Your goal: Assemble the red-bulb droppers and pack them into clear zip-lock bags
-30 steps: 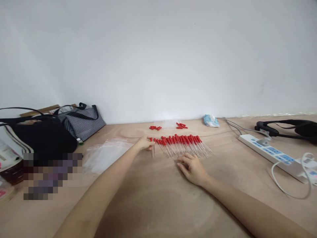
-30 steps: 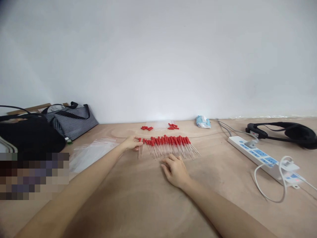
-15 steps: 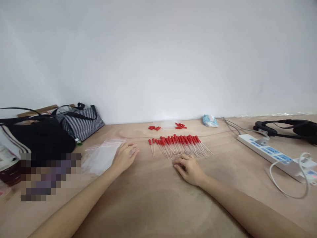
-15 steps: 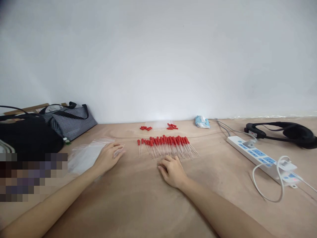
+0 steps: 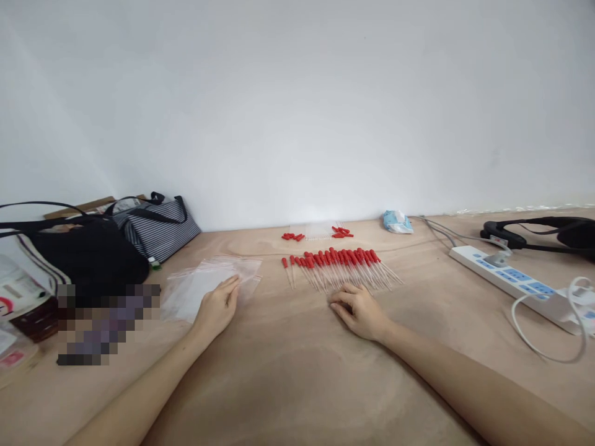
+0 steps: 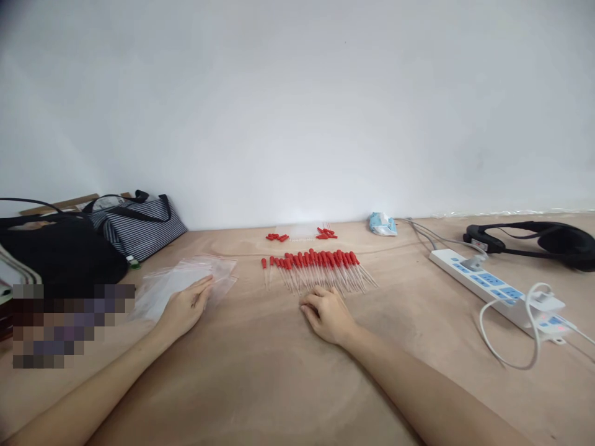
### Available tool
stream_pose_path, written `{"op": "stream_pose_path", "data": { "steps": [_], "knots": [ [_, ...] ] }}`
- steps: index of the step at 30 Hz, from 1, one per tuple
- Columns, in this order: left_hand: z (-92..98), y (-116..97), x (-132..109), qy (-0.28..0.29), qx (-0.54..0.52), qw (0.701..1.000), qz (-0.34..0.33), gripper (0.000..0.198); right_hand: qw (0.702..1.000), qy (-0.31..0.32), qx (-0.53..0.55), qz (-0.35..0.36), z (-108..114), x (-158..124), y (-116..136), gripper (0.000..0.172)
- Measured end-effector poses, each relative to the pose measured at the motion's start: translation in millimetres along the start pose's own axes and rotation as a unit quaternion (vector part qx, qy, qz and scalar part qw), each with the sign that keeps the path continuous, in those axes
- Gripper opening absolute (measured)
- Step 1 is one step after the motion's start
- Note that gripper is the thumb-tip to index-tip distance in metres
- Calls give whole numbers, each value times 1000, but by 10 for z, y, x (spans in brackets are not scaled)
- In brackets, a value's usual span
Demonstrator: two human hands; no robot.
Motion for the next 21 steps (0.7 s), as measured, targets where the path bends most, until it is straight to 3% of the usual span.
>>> {"op": "stream_pose_path", "data": {
  "steps": [2,6,9,11,16,21],
  "knots": [
    [9,-280,-71,14,-62,995,-79,35,1000,-15,19,-7,36,-2,-7,16],
    [-324,-868,-398,229,-138,943,-199,35,995,-30,97,18,142,-19,50,24],
    [-530,-1083,-627,331,-129,905,-232,36,991,-4,118,69,172,-54,145,24],
    [-601,-1107,-693,355,-106,898,-236,42,990,15,121,76,162,-84,156,21],
    [-646,-1025,-688,351,-108,906,-208,53,990,15,138,39,180,-151,62,23],
    [-677,-1003,-705,357,-105,905,-207,50,985,45,124,116,203,-176,187,28]
  ]
}}
Point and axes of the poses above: each hand's wrist, its own x-axis towards the middle knuckle, its own z-axis out of the back of the hand, y = z × x, the point moved 7 cm from there along x, towards the middle knuckle, and after that the axes turned 12 degrees about -x, right-handed, at the moved point
